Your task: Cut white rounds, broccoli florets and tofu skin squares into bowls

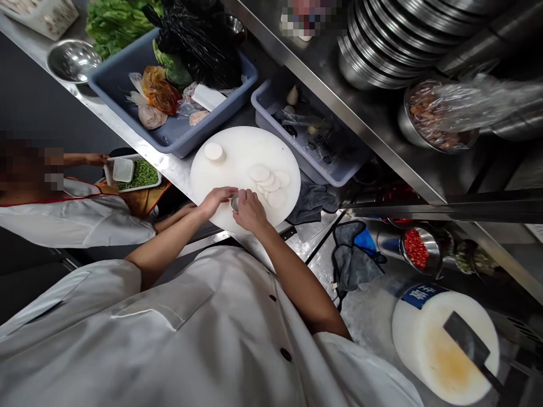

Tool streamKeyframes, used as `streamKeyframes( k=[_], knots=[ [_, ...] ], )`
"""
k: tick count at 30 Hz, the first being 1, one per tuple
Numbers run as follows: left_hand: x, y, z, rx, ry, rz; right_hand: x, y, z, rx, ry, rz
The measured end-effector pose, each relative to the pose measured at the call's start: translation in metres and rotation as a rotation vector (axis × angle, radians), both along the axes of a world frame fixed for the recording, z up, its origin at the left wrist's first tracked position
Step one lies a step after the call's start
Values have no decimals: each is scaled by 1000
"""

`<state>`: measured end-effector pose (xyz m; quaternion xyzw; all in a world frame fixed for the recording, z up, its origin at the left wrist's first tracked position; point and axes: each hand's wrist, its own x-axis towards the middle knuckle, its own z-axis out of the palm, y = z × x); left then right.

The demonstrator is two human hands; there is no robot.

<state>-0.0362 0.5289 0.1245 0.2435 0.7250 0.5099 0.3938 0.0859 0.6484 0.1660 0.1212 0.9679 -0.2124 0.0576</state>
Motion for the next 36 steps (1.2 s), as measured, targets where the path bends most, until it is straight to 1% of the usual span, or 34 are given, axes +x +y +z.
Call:
streamKeyframes(
  k=[1,3,4,6,10,13,15,18,20,23,28,30,33,34,35,36],
  knots=[
    [0,8,3,-73,-6,59,-2,0,-1,21,-5,1],
    [5,23,8,-205,103,128,-5,-2,-5,41,36,-13],
    [9,28,9,-243,177,136,-5,-3,-7,41,64,-22],
    [18,33,9,-266,282,137,-4,-5,-10,29,95,-28],
    [25,31,7,-265,303,134,-3,-7,-9,-4,92,3],
    [25,29,6,-252,354,134,-3,-9,-12,-45,140,-14],
    [26,27,6,-279,421,144,-2,-12,-19,-92,162,-32],
    [27,25,4,-390,479,132,0,-16,-33,-154,160,-62],
    [26,24,3,-451,501,102,1,-18,-43,-171,156,-78],
    [22,25,1,-500,538,68,0,-18,-54,-180,173,-79],
    [21,30,-1,-491,569,69,-4,-14,-69,-197,223,-86],
    [23,31,-3,-469,574,92,-4,-10,-73,-213,248,-51],
    [20,27,-9,-368,570,120,0,0,-75,-256,293,23],
    [17,24,-11,-324,563,111,4,4,-74,-275,304,5],
    [14,20,-13,-281,551,88,9,7,-74,-293,316,-64],
    [11,15,-14,-248,535,55,14,10,-74,-311,322,-178]
  ],
)
